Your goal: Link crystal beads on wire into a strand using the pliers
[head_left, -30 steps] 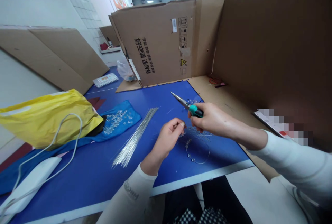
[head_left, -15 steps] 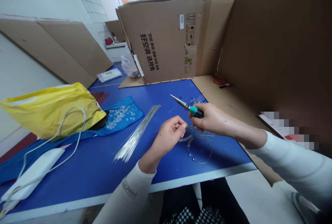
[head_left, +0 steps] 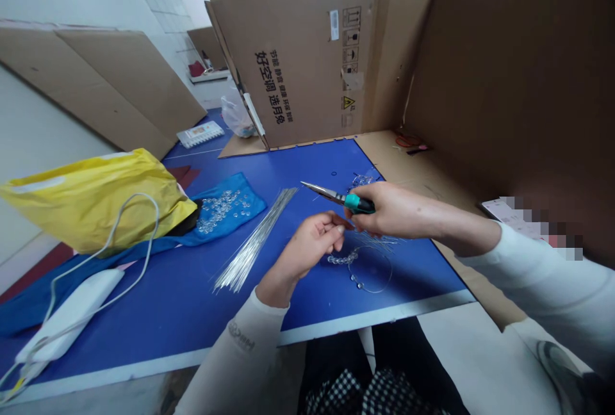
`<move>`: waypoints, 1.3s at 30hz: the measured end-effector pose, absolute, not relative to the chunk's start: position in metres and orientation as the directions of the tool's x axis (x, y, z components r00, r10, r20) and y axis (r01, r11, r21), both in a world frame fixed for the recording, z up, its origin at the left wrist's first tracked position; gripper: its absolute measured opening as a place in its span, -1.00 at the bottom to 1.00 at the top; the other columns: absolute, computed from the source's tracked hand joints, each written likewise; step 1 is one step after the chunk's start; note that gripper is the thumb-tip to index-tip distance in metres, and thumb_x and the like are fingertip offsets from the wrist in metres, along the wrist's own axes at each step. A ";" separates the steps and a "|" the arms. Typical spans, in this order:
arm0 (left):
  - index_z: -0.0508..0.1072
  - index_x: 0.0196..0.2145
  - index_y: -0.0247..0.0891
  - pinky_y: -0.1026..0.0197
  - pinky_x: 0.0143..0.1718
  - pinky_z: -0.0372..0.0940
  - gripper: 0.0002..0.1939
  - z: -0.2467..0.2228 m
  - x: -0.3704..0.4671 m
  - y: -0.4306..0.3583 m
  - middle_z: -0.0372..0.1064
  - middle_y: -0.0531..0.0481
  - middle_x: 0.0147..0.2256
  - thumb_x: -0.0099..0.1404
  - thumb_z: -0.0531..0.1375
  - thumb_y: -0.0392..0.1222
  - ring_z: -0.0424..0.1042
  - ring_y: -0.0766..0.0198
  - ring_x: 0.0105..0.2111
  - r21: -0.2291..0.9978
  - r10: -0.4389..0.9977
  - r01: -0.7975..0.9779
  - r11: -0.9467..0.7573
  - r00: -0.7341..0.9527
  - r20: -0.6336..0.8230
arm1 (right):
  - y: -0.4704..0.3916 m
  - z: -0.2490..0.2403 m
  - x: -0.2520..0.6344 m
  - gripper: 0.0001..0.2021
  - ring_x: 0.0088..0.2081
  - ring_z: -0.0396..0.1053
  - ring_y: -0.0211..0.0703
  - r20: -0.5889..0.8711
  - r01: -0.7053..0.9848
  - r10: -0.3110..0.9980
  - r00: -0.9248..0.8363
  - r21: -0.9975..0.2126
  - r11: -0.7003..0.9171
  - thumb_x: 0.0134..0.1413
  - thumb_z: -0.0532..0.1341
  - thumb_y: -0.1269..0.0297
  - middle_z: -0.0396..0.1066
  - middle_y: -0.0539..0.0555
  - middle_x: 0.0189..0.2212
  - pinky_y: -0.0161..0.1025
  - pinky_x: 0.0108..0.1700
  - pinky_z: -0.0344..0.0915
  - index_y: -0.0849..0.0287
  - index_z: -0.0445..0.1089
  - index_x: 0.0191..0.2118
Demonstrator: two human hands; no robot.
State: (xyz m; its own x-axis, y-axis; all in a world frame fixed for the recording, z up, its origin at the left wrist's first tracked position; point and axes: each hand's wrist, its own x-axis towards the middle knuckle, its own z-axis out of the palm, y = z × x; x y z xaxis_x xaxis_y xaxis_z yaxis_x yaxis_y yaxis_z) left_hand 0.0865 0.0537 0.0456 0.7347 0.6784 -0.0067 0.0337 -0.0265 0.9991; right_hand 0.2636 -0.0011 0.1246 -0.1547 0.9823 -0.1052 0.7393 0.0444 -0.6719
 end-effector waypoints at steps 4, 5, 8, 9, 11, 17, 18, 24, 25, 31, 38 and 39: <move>0.40 -0.33 -0.34 0.32 -0.55 0.01 -0.82 0.046 0.086 0.053 0.36 0.05 -0.51 0.25 0.19 -0.13 0.13 0.46 -0.61 0.999 0.676 0.042 0.009 0.736 -0.037 | 0.002 0.125 0.264 -0.96 -0.55 0.23 -0.31 -0.062 0.759 0.985 -0.162 -0.646 0.084 -0.04 0.15 0.35 0.37 -0.06 -0.57 -0.30 -0.51 0.03 0.16 0.34 -0.41; 0.40 -0.34 -0.33 0.32 -0.55 0.01 -0.83 0.046 0.086 0.053 0.36 0.05 -0.50 0.25 0.19 -0.14 0.12 0.47 -0.61 0.999 0.678 0.044 0.012 0.734 -0.040 | 0.002 0.124 0.264 -0.95 -0.55 0.22 -0.31 -0.056 0.761 0.986 -0.159 -0.643 0.086 -0.04 0.15 0.35 0.37 -0.05 -0.57 -0.30 -0.50 0.03 0.16 0.35 -0.40; 0.39 -0.35 -0.32 0.33 -0.56 0.03 -0.86 0.046 0.087 0.052 0.37 0.05 -0.50 0.26 0.17 -0.17 0.14 0.46 -0.61 0.997 0.694 0.068 -0.022 0.719 -0.034 | 0.004 0.120 0.265 -0.92 -0.54 0.22 -0.30 -0.042 0.754 0.989 -0.144 -0.652 0.082 -0.04 0.14 0.36 0.37 -0.05 -0.57 -0.29 -0.49 0.01 0.16 0.37 -0.37; 0.39 -0.34 -0.32 0.33 -0.56 0.04 -0.87 0.046 0.087 0.052 0.38 0.04 -0.49 0.26 0.16 -0.18 0.15 0.45 -0.61 0.995 0.703 0.087 -0.047 0.710 -0.029 | 0.005 0.119 0.266 -0.90 -0.54 0.22 -0.30 -0.040 0.748 0.989 -0.142 -0.659 0.081 -0.04 0.14 0.37 0.37 -0.06 -0.57 -0.29 -0.49 0.01 0.16 0.37 -0.35; 0.40 -0.34 -0.31 0.33 -0.57 0.06 -0.89 0.046 0.087 0.052 0.39 0.04 -0.49 0.27 0.14 -0.21 0.18 0.44 -0.60 0.985 0.721 0.135 -0.106 0.693 -0.017 | 0.006 0.117 0.266 -0.87 -0.54 0.22 -0.29 -0.037 0.736 0.989 -0.144 -0.671 0.082 -0.05 0.15 0.37 0.37 -0.06 -0.58 -0.29 -0.50 0.00 0.16 0.39 -0.32; 0.39 -0.41 -0.31 0.34 -0.59 0.04 -0.85 0.043 0.089 0.053 0.40 0.02 -0.50 0.28 0.14 -0.21 0.15 0.45 -0.62 0.985 0.754 0.126 -0.115 0.657 0.004 | 0.006 0.120 0.263 -0.91 -0.48 0.25 -0.25 0.055 0.783 0.995 -0.082 -0.614 0.098 0.00 0.17 0.31 0.41 -0.03 -0.51 -0.28 -0.45 0.06 0.14 0.41 -0.35; 0.39 -0.41 -0.32 0.35 -0.60 0.01 -0.85 0.042 0.090 0.053 0.38 0.02 -0.51 0.28 0.15 -0.20 0.12 0.47 -0.64 0.992 0.762 0.099 -0.075 0.647 -0.006 | 0.004 0.122 0.263 -0.90 -0.47 0.26 -0.23 0.093 0.804 0.994 -0.049 -0.587 0.095 0.04 0.18 0.26 0.41 -0.02 -0.50 -0.27 -0.43 0.08 0.14 0.40 -0.36; 0.45 -0.30 -0.38 0.33 -0.64 -0.17 -0.85 0.040 0.092 0.053 0.34 0.05 -0.54 0.25 0.18 -0.21 -0.02 0.52 -0.70 0.994 0.816 -0.047 0.101 0.575 -0.056 | -0.037 0.108 0.287 -0.69 -0.33 0.39 -0.13 0.287 0.832 0.957 -0.046 -0.519 0.195 0.22 0.12 0.01 0.48 0.06 -0.30 -0.26 -0.33 0.24 0.12 0.39 -0.12; 0.45 -0.30 -0.38 0.33 -0.64 -0.18 -0.84 0.039 0.092 0.053 0.34 0.04 -0.53 0.25 0.19 -0.20 -0.03 0.53 -0.70 0.992 0.820 -0.060 0.107 0.570 -0.054 | -0.046 0.100 0.293 -0.68 -0.28 0.42 -0.11 0.279 0.839 0.958 -0.070 -0.502 0.208 0.24 0.12 0.02 0.49 0.09 -0.23 -0.25 -0.31 0.27 0.11 0.37 -0.06; 0.45 -0.31 -0.36 0.32 -0.64 -0.16 -0.85 0.038 0.090 0.052 0.35 0.04 -0.51 0.27 0.19 -0.20 -0.02 0.53 -0.69 0.991 0.835 -0.089 0.100 0.549 -0.035 | -0.079 0.054 0.310 -0.73 -0.28 0.46 -0.10 0.299 0.909 0.943 -0.148 -0.334 0.249 0.28 0.10 0.13 0.48 0.14 -0.19 -0.20 -0.27 0.38 0.11 0.34 -0.01; 0.44 -0.30 -0.37 0.32 -0.64 -0.17 -0.87 0.038 0.092 0.049 0.32 0.06 -0.51 0.28 0.16 -0.23 -0.01 0.53 -0.68 0.994 0.827 -0.047 0.100 0.559 -0.057 | -0.068 0.036 0.303 -0.70 -0.27 0.42 -0.05 0.395 0.963 0.903 -0.170 -0.130 0.238 0.28 0.10 0.12 0.41 0.21 -0.21 -0.13 -0.22 0.36 0.21 0.34 -0.03; 0.44 -0.30 -0.37 0.32 -0.64 -0.16 -0.87 0.038 0.092 0.049 0.32 0.06 -0.51 0.28 0.16 -0.24 -0.01 0.53 -0.68 0.994 0.827 -0.042 0.099 0.559 -0.059 | -0.066 0.035 0.303 -0.70 -0.24 0.42 -0.02 0.414 0.965 0.893 -0.177 -0.105 0.240 0.27 0.10 0.12 0.41 0.22 -0.20 -0.12 -0.20 0.35 0.22 0.34 -0.03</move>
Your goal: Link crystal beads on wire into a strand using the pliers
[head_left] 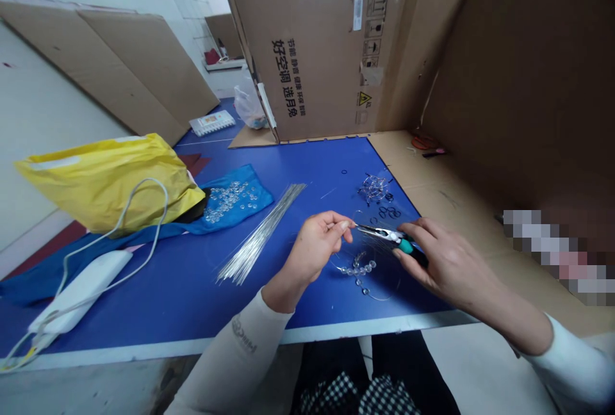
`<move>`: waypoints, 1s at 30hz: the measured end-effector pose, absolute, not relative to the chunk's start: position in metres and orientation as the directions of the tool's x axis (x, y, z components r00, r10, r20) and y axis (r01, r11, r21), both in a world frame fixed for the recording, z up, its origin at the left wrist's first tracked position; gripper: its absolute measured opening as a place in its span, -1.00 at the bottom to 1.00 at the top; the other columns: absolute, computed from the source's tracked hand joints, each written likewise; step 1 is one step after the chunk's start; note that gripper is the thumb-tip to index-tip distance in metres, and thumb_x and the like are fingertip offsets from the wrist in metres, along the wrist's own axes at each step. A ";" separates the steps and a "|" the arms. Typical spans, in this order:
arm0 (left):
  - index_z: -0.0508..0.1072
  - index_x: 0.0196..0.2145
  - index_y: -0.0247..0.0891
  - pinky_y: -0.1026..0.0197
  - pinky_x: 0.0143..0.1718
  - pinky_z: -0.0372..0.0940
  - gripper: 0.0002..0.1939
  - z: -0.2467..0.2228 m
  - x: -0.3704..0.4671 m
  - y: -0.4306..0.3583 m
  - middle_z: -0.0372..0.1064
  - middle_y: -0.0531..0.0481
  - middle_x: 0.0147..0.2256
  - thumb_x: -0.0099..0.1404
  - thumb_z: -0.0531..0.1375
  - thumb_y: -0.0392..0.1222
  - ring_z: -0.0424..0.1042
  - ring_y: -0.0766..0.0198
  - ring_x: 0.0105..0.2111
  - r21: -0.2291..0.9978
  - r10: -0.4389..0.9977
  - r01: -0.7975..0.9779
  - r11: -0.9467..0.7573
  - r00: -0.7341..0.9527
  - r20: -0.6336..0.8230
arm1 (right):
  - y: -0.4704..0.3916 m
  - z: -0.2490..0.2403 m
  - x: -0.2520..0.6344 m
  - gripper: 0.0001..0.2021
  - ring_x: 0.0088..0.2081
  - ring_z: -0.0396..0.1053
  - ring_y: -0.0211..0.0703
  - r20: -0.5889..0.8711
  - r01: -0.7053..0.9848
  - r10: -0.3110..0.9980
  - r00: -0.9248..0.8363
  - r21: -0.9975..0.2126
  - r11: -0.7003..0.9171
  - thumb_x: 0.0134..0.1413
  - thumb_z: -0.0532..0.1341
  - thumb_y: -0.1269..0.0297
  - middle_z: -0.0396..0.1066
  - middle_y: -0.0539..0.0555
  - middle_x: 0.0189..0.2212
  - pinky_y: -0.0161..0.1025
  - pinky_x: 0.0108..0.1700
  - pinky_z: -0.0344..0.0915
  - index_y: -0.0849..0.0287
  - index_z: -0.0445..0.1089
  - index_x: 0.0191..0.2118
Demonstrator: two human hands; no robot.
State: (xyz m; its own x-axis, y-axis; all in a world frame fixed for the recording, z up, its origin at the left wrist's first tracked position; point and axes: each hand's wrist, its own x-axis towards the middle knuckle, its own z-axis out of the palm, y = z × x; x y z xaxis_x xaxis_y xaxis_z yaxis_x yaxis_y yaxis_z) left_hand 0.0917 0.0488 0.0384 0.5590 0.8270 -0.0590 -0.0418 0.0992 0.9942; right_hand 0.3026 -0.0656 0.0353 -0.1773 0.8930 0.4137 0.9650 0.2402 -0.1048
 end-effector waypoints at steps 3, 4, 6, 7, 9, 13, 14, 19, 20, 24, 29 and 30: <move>0.44 -0.30 -0.36 0.33 -0.64 -0.14 -0.87 0.039 0.092 0.048 0.31 0.07 -0.52 0.28 0.15 -0.24 0.00 0.52 -0.67 0.995 0.825 -0.029 0.099 0.561 -0.065 | -0.060 0.033 0.302 -0.69 -0.21 0.40 0.02 0.448 0.969 0.872 -0.198 -0.048 0.244 0.25 0.13 0.13 0.41 0.24 -0.20 -0.08 -0.16 0.34 0.25 0.35 -0.04; 0.44 -0.31 -0.36 0.32 -0.63 -0.14 -0.87 0.039 0.091 0.048 0.31 0.07 -0.52 0.28 0.15 -0.24 0.00 0.51 -0.67 0.995 0.825 -0.027 0.099 0.562 -0.066 | -0.059 0.032 0.303 -0.69 -0.21 0.40 0.01 0.452 0.968 0.868 -0.204 -0.038 0.247 0.25 0.13 0.13 0.40 0.23 -0.20 -0.08 -0.15 0.34 0.25 0.35 -0.04; 0.44 -0.32 -0.35 0.32 -0.64 -0.13 -0.87 0.039 0.091 0.048 0.32 0.06 -0.52 0.28 0.15 -0.22 0.01 0.51 -0.66 0.995 0.825 -0.028 0.097 0.562 -0.064 | -0.058 0.032 0.303 -0.69 -0.22 0.39 0.00 0.456 0.967 0.864 -0.215 -0.027 0.254 0.24 0.15 0.13 0.40 0.23 -0.21 -0.09 -0.16 0.35 0.26 0.35 -0.04; 0.44 -0.33 -0.34 0.32 -0.64 -0.12 -0.87 0.039 0.091 0.048 0.32 0.06 -0.52 0.27 0.15 -0.22 0.01 0.50 -0.66 0.995 0.825 -0.028 0.095 0.561 -0.063 | -0.057 0.032 0.303 -0.69 -0.23 0.39 0.00 0.457 0.966 0.862 -0.220 -0.021 0.258 0.24 0.15 0.13 0.41 0.23 -0.21 -0.09 -0.17 0.35 0.26 0.35 -0.05; 0.44 -0.34 -0.33 0.31 -0.63 -0.11 -0.87 0.039 0.091 0.048 0.33 0.05 -0.52 0.27 0.15 -0.21 0.01 0.49 -0.66 0.995 0.825 -0.022 0.098 0.561 -0.069 | -0.056 0.034 0.303 -0.70 -0.24 0.38 -0.01 0.465 0.964 0.855 -0.231 -0.009 0.265 0.24 0.15 0.14 0.41 0.24 -0.21 -0.10 -0.18 0.35 0.25 0.36 -0.05; 0.43 -0.37 -0.31 0.30 -0.62 -0.09 -0.86 0.039 0.092 0.048 0.32 0.05 -0.52 0.27 0.16 -0.19 0.01 0.49 -0.66 0.993 0.815 -0.015 0.119 0.572 -0.090 | -0.056 0.037 0.304 -0.69 -0.23 0.39 0.02 0.474 0.962 0.846 -0.244 0.008 0.273 0.22 0.16 0.14 0.43 0.26 -0.20 -0.07 -0.18 0.36 0.27 0.37 -0.05; 0.42 -0.38 -0.30 0.30 -0.62 -0.09 -0.86 0.039 0.092 0.048 0.32 0.06 -0.52 0.27 0.16 -0.19 0.01 0.48 -0.65 0.992 0.814 -0.014 0.122 0.574 -0.092 | -0.056 0.038 0.305 -0.68 -0.22 0.40 0.03 0.473 0.963 0.847 -0.243 0.014 0.269 0.21 0.16 0.14 0.43 0.26 -0.20 -0.06 -0.17 0.36 0.28 0.38 -0.05; 0.41 -0.40 -0.30 0.29 -0.62 -0.10 -0.87 0.040 0.092 0.047 0.31 0.06 -0.53 0.27 0.14 -0.21 0.01 0.48 -0.65 0.991 0.805 0.001 0.136 0.583 -0.112 | -0.056 0.041 0.307 -0.65 -0.21 0.40 0.06 0.454 0.963 0.856 -0.247 0.018 0.269 0.20 0.16 0.13 0.44 0.28 -0.20 -0.03 -0.17 0.36 0.30 0.40 -0.03; 0.41 -0.39 -0.30 0.29 -0.62 -0.10 -0.87 0.041 0.092 0.047 0.31 0.06 -0.53 0.27 0.14 -0.21 0.00 0.48 -0.66 0.990 0.803 0.002 0.143 0.585 -0.117 | -0.056 0.041 0.307 -0.65 -0.22 0.40 0.06 0.451 0.962 0.857 -0.251 0.020 0.271 0.21 0.16 0.13 0.44 0.28 -0.20 -0.03 -0.18 0.36 0.29 0.40 -0.03; 0.42 -0.37 -0.31 0.29 -0.62 -0.12 -0.88 0.042 0.091 0.046 0.31 0.06 -0.53 0.27 0.15 -0.21 -0.01 0.49 -0.66 0.986 0.797 -0.001 0.164 0.589 -0.132 | -0.056 0.042 0.307 -0.65 -0.23 0.39 0.06 0.446 0.960 0.854 -0.269 0.056 0.273 0.23 0.14 0.12 0.44 0.28 -0.21 -0.03 -0.18 0.35 0.30 0.40 -0.04; 0.40 -0.38 -0.32 0.29 -0.62 -0.13 -0.87 0.040 0.090 0.048 0.32 0.06 -0.52 0.27 0.16 -0.20 0.00 0.50 -0.66 0.985 0.778 -0.017 0.171 0.616 -0.124 | -0.056 0.042 0.309 -0.66 -0.23 0.38 0.06 0.458 0.955 0.839 -0.295 0.115 0.273 0.22 0.16 0.14 0.44 0.28 -0.22 -0.04 -0.18 0.32 0.31 0.41 -0.05; 0.40 -0.39 -0.31 0.30 -0.62 -0.13 -0.87 0.039 0.090 0.048 0.32 0.07 -0.52 0.27 0.16 -0.20 0.00 0.50 -0.66 0.984 0.773 -0.019 0.175 0.621 -0.126 | -0.056 0.041 0.309 -0.66 -0.24 0.38 0.05 0.458 0.955 0.838 -0.297 0.122 0.272 0.22 0.16 0.13 0.45 0.27 -0.23 -0.04 -0.19 0.31 0.31 0.41 -0.05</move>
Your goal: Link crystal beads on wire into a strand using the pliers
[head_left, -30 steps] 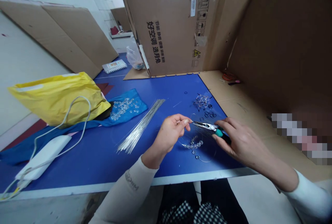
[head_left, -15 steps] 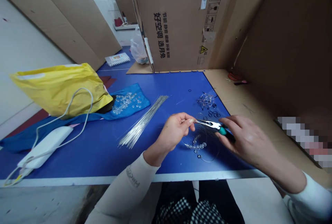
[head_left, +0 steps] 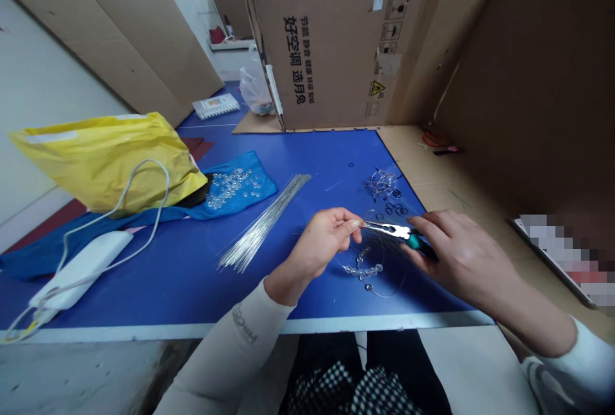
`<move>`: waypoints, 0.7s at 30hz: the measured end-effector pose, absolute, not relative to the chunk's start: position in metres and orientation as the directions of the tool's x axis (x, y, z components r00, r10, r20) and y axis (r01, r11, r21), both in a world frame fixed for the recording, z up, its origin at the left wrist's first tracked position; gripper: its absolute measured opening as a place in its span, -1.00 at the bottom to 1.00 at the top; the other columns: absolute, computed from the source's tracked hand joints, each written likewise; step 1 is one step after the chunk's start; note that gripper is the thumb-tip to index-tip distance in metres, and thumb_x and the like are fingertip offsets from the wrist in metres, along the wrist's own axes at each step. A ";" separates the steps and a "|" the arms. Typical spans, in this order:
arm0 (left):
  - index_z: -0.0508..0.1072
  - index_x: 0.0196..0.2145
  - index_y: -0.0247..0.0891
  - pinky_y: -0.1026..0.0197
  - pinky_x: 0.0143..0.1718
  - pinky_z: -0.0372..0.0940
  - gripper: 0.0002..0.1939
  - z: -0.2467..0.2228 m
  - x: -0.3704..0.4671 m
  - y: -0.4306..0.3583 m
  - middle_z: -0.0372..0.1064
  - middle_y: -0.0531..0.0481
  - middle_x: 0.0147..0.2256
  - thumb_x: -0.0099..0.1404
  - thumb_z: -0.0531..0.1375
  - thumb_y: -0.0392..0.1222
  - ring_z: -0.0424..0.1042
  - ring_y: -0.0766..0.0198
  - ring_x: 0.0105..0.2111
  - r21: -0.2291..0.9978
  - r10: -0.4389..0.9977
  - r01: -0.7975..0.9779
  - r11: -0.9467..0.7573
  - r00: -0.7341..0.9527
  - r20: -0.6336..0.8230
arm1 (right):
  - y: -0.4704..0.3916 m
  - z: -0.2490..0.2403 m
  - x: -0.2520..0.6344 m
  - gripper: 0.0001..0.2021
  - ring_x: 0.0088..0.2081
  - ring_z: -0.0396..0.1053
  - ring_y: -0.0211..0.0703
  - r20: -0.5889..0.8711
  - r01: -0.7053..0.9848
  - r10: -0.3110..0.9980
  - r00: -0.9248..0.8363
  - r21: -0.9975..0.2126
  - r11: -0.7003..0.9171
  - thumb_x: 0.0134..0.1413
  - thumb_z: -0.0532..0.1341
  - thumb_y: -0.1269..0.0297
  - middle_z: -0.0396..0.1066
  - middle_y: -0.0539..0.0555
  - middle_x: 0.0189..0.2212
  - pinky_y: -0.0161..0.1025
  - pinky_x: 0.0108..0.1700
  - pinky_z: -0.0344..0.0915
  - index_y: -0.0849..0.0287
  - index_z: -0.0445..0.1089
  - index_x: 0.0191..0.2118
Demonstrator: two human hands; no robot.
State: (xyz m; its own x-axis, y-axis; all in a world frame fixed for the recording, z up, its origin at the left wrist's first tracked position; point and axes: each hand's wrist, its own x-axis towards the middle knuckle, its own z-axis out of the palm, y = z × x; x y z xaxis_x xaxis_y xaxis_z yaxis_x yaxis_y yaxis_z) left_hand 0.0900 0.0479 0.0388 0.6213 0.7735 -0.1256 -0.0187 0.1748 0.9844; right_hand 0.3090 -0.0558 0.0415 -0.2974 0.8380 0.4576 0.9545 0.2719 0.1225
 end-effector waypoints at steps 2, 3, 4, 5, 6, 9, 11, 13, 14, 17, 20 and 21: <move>0.39 -0.39 -0.31 0.30 -0.63 -0.14 -0.86 0.037 0.090 0.048 0.31 0.07 -0.52 0.28 0.15 -0.19 -0.01 0.51 -0.66 0.983 0.765 -0.019 0.183 0.631 -0.130 | -0.056 0.041 0.310 -0.66 -0.24 0.38 0.05 0.460 0.954 0.836 -0.299 0.129 0.270 0.21 0.17 0.13 0.45 0.27 -0.24 -0.05 -0.20 0.30 0.30 0.41 -0.06; 0.38 -0.39 -0.31 0.31 -0.63 -0.14 -0.86 0.037 0.090 0.048 0.31 0.08 -0.51 0.28 0.16 -0.19 -0.01 0.51 -0.66 0.982 0.760 -0.018 0.187 0.636 -0.133 | -0.057 0.042 0.310 -0.66 -0.25 0.38 0.04 0.463 0.954 0.834 -0.300 0.131 0.270 0.21 0.17 0.13 0.45 0.26 -0.24 -0.05 -0.20 0.30 0.30 0.42 -0.06; 0.38 -0.39 -0.31 0.31 -0.62 -0.14 -0.86 0.037 0.090 0.048 0.31 0.08 -0.51 0.28 0.16 -0.19 0.00 0.51 -0.66 0.981 0.755 -0.018 0.192 0.642 -0.136 | -0.057 0.042 0.310 -0.67 -0.25 0.38 0.04 0.465 0.953 0.832 -0.302 0.132 0.272 0.21 0.17 0.12 0.45 0.26 -0.24 -0.05 -0.20 0.30 0.29 0.42 -0.07; 0.37 -0.38 -0.31 0.31 -0.62 -0.13 -0.86 0.036 0.090 0.048 0.31 0.08 -0.51 0.28 0.16 -0.18 0.00 0.51 -0.66 0.980 0.750 -0.018 0.196 0.647 -0.138 | -0.057 0.042 0.310 -0.67 -0.24 0.38 0.04 0.466 0.953 0.831 -0.304 0.133 0.274 0.21 0.17 0.12 0.45 0.26 -0.24 -0.05 -0.20 0.30 0.29 0.42 -0.07; 0.37 -0.38 -0.30 0.31 -0.62 -0.13 -0.87 0.036 0.090 0.048 0.31 0.08 -0.51 0.28 0.16 -0.19 0.00 0.51 -0.66 0.979 0.747 -0.018 0.201 0.650 -0.141 | -0.058 0.043 0.309 -0.67 -0.24 0.37 0.04 0.466 0.952 0.830 -0.306 0.136 0.275 0.21 0.17 0.12 0.45 0.26 -0.25 -0.06 -0.20 0.30 0.29 0.42 -0.07; 0.37 -0.37 -0.30 0.31 -0.61 -0.12 -0.88 0.037 0.090 0.048 0.30 0.09 -0.52 0.28 0.15 -0.21 0.01 0.51 -0.66 0.977 0.739 -0.016 0.211 0.657 -0.149 | -0.058 0.045 0.308 -0.67 -0.25 0.37 0.03 0.466 0.947 0.824 -0.321 0.155 0.281 0.21 0.17 0.13 0.44 0.27 -0.25 -0.06 -0.19 0.29 0.31 0.42 -0.08; 0.37 -0.38 -0.31 0.31 -0.61 -0.12 -0.89 0.038 0.090 0.048 0.29 0.09 -0.53 0.29 0.14 -0.22 0.01 0.51 -0.66 0.977 0.737 -0.017 0.211 0.659 -0.148 | -0.058 0.047 0.307 -0.68 -0.26 0.37 0.03 0.464 0.944 0.822 -0.331 0.168 0.285 0.22 0.16 0.14 0.44 0.27 -0.26 -0.07 -0.20 0.29 0.32 0.42 -0.10; 0.37 -0.38 -0.31 0.31 -0.61 -0.13 -0.89 0.037 0.090 0.048 0.29 0.09 -0.53 0.29 0.14 -0.23 0.01 0.51 -0.66 0.977 0.737 -0.019 0.210 0.660 -0.145 | -0.058 0.048 0.306 -0.68 -0.28 0.37 0.02 0.458 0.941 0.822 -0.338 0.180 0.287 0.24 0.15 0.13 0.44 0.26 -0.28 -0.08 -0.22 0.29 0.32 0.42 -0.12; 0.37 -0.38 -0.31 0.31 -0.61 -0.13 -0.89 0.037 0.090 0.048 0.28 0.09 -0.53 0.29 0.13 -0.24 0.01 0.51 -0.66 0.978 0.737 -0.023 0.209 0.661 -0.142 | -0.058 0.048 0.306 -0.68 -0.29 0.37 0.01 0.457 0.940 0.822 -0.340 0.184 0.287 0.24 0.14 0.13 0.44 0.26 -0.29 -0.08 -0.24 0.29 0.31 0.42 -0.13; 0.38 -0.37 -0.31 0.31 -0.61 -0.13 -0.90 0.036 0.089 0.048 0.28 0.09 -0.53 0.28 0.14 -0.24 0.02 0.51 -0.66 0.979 0.731 -0.033 0.202 0.670 -0.129 | -0.059 0.048 0.306 -0.69 -0.32 0.38 -0.01 0.447 0.939 0.826 -0.343 0.183 0.291 0.25 0.12 0.12 0.44 0.23 -0.33 -0.11 -0.28 0.28 0.30 0.43 -0.17; 0.39 -0.36 -0.31 0.31 -0.61 -0.12 -0.90 0.035 0.088 0.049 0.29 0.08 -0.52 0.28 0.15 -0.23 0.02 0.51 -0.65 0.981 0.726 -0.029 0.190 0.677 -0.121 | -0.061 0.046 0.305 -0.70 -0.34 0.38 -0.04 0.446 0.945 0.833 -0.326 0.162 0.284 0.26 0.12 0.11 0.45 0.22 -0.34 -0.16 -0.34 0.25 0.28 0.42 -0.19; 0.39 -0.36 -0.31 0.31 -0.61 -0.12 -0.89 0.035 0.088 0.049 0.30 0.08 -0.51 0.28 0.15 -0.22 0.03 0.51 -0.65 0.982 0.725 -0.025 0.185 0.678 -0.119 | -0.061 0.045 0.305 -0.70 -0.35 0.38 -0.05 0.447 0.948 0.836 -0.319 0.154 0.279 0.26 0.12 0.11 0.45 0.21 -0.35 -0.17 -0.36 0.24 0.27 0.41 -0.20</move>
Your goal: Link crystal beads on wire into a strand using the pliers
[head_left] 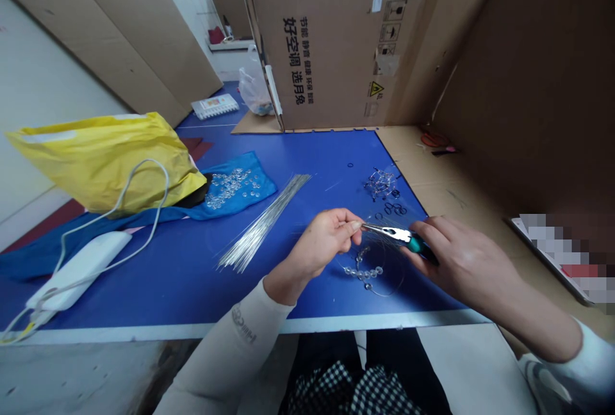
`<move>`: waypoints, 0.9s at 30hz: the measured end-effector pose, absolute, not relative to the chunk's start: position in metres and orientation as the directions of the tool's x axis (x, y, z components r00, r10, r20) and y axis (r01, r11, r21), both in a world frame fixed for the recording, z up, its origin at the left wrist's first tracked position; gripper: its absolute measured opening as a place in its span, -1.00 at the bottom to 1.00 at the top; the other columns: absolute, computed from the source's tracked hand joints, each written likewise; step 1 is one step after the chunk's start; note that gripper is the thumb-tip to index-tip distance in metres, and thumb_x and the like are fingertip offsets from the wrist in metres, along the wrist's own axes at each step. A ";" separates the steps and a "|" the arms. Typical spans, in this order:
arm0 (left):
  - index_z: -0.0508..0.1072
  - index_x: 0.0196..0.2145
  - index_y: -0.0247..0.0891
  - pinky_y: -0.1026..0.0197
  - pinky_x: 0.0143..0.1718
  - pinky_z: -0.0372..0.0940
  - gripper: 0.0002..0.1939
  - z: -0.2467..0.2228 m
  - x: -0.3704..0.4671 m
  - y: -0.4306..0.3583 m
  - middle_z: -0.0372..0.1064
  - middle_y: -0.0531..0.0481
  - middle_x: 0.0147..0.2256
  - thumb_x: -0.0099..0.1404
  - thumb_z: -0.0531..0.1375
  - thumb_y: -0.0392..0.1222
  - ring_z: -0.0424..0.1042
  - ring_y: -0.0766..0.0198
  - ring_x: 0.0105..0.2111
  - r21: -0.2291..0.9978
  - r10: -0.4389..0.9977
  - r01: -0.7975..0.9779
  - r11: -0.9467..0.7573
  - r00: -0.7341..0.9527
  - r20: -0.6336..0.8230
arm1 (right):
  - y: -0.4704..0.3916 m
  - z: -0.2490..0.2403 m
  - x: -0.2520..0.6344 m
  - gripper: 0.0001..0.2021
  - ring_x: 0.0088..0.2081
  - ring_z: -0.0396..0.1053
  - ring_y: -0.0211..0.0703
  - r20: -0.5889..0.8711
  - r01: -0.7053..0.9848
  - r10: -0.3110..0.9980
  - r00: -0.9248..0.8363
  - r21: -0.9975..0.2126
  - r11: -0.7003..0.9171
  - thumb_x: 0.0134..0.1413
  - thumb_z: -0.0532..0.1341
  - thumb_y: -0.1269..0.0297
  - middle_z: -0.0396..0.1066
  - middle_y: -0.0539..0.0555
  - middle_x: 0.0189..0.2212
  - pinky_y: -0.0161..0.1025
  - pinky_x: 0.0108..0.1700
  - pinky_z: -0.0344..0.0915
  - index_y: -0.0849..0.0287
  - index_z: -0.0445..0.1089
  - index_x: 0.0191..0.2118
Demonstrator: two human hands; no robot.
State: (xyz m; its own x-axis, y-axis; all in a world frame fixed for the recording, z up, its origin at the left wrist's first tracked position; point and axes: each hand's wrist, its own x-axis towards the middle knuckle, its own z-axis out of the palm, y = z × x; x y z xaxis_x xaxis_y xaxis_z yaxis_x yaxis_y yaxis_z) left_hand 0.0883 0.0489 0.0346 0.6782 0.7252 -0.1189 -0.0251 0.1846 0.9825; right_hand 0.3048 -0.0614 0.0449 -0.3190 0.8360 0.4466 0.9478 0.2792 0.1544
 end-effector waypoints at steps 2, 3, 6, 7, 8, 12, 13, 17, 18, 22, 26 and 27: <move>0.39 -0.36 -0.31 0.31 -0.61 -0.10 -0.90 0.036 0.088 0.049 0.30 0.08 -0.51 0.28 0.15 -0.22 0.04 0.50 -0.64 0.985 0.726 -0.016 0.170 0.678 -0.114 | -0.063 0.044 0.304 -0.70 -0.40 0.37 -0.09 0.443 0.954 0.844 -0.301 0.135 0.269 0.26 0.11 0.09 0.44 0.18 -0.36 -0.18 -0.39 0.21 0.25 0.40 -0.21; 0.39 -0.36 -0.31 0.31 -0.60 -0.09 -0.90 0.037 0.088 0.049 0.30 0.08 -0.51 0.28 0.14 -0.23 0.05 0.50 -0.64 0.987 0.728 -0.012 0.159 0.677 -0.109 | -0.064 0.043 0.304 -0.70 -0.42 0.36 -0.11 0.438 0.957 0.851 -0.288 0.122 0.261 0.27 0.11 0.09 0.44 0.17 -0.37 -0.19 -0.40 0.20 0.24 0.39 -0.22; 0.41 -0.30 -0.32 0.32 -0.58 -0.03 -0.90 0.043 0.090 0.047 0.29 0.09 -0.51 0.30 0.13 -0.24 0.10 0.48 -0.61 0.994 0.738 0.000 0.110 0.670 -0.081 | -0.068 0.042 0.303 -0.70 -0.43 0.36 -0.11 0.404 0.970 0.883 -0.238 0.053 0.237 0.29 0.08 0.06 0.42 0.13 -0.39 -0.19 -0.41 0.19 0.21 0.37 -0.20; 0.42 -0.27 -0.32 0.33 -0.57 0.01 -0.90 0.044 0.090 0.046 0.30 0.08 -0.50 0.30 0.13 -0.25 0.13 0.47 -0.59 0.996 0.745 0.007 0.091 0.663 -0.073 | -0.069 0.042 0.303 -0.69 -0.43 0.37 -0.11 0.385 0.974 0.897 -0.217 0.021 0.227 0.30 0.06 0.05 0.42 0.12 -0.39 -0.19 -0.41 0.20 0.20 0.36 -0.19; 0.42 -0.25 -0.32 0.34 -0.55 0.05 -0.90 0.045 0.091 0.045 0.32 0.08 -0.49 0.28 0.14 -0.28 0.18 0.46 -0.57 0.997 0.755 0.011 0.076 0.653 -0.065 | -0.070 0.041 0.303 -0.68 -0.42 0.38 -0.10 0.362 0.976 0.911 -0.196 -0.014 0.215 0.30 0.05 0.04 0.42 0.11 -0.39 -0.20 -0.40 0.20 0.20 0.36 -0.17; 0.43 -0.25 -0.34 0.31 -0.34 0.28 -0.88 0.043 0.095 0.043 0.40 0.03 -0.40 0.21 0.21 -0.35 0.38 0.40 -0.41 0.999 0.788 -0.022 0.029 0.615 -0.010 | -0.074 0.041 0.299 -0.65 -0.44 0.40 -0.11 0.286 0.982 0.954 -0.086 -0.139 0.130 0.31 0.02 -0.02 0.44 0.10 -0.38 -0.22 -0.41 0.22 0.17 0.34 -0.16; 0.44 -0.26 -0.34 0.30 -0.30 0.30 -0.88 0.042 0.096 0.043 0.42 0.01 -0.38 0.20 0.23 -0.34 0.41 0.39 -0.38 0.999 0.793 -0.032 0.003 0.609 0.017 | -0.075 0.041 0.298 -0.65 -0.45 0.41 -0.11 0.274 0.980 0.960 -0.061 -0.166 0.109 0.30 0.02 -0.03 0.45 0.10 -0.38 -0.22 -0.42 0.22 0.16 0.34 -0.16; 0.50 -0.23 -0.34 0.29 -0.32 0.32 -0.86 0.036 0.096 0.042 0.43 0.01 -0.42 0.23 0.22 -0.28 0.43 0.37 -0.40 0.988 0.826 0.004 -0.155 0.548 0.127 | -0.075 0.042 0.292 -0.65 -0.47 0.41 -0.12 0.238 0.965 0.971 0.007 -0.257 0.056 0.29 0.03 -0.04 0.46 0.07 -0.41 -0.24 -0.46 0.21 0.14 0.34 -0.18; 0.52 -0.20 -0.33 0.29 -0.35 0.31 -0.83 0.035 0.096 0.041 0.41 0.03 -0.44 0.25 0.21 -0.28 0.42 0.37 -0.42 0.982 0.832 0.025 -0.187 0.535 0.145 | -0.075 0.042 0.291 -0.65 -0.47 0.41 -0.12 0.231 0.961 0.973 0.020 -0.274 0.045 0.29 0.03 -0.04 0.46 0.07 -0.41 -0.24 -0.46 0.21 0.14 0.34 -0.18; 0.53 -0.07 -0.26 0.32 -0.43 0.25 -0.72 0.032 0.098 0.041 0.35 0.09 -0.48 0.25 0.23 -0.23 0.33 0.42 -0.50 0.982 0.823 0.028 -0.187 0.550 0.141 | -0.075 0.043 0.286 -0.65 -0.49 0.42 -0.11 0.230 0.951 0.971 0.058 -0.308 0.016 0.29 0.02 -0.03 0.46 0.06 -0.44 -0.23 -0.48 0.21 0.14 0.36 -0.19; 0.55 -0.18 -0.31 0.29 -0.36 0.28 -0.77 0.027 0.102 0.043 0.40 0.06 -0.47 0.18 0.30 -0.20 0.37 0.39 -0.45 0.996 0.842 -0.087 -0.022 0.536 0.065 | -0.075 0.041 0.281 -0.67 -0.48 0.43 -0.11 0.243 0.947 0.968 0.060 -0.320 0.021 0.29 0.02 -0.01 0.46 0.06 -0.44 -0.24 -0.47 0.22 0.13 0.36 -0.21; 0.54 -0.22 -0.31 0.28 -0.34 0.29 -0.79 0.027 0.103 0.044 0.42 0.05 -0.46 0.17 0.31 -0.20 0.39 0.38 -0.43 0.994 0.849 -0.111 0.015 0.526 0.046 | -0.076 0.040 0.280 -0.68 -0.48 0.43 -0.11 0.245 0.946 0.968 0.054 -0.322 0.028 0.29 0.02 0.00 0.46 0.06 -0.44 -0.24 -0.47 0.22 0.13 0.35 -0.21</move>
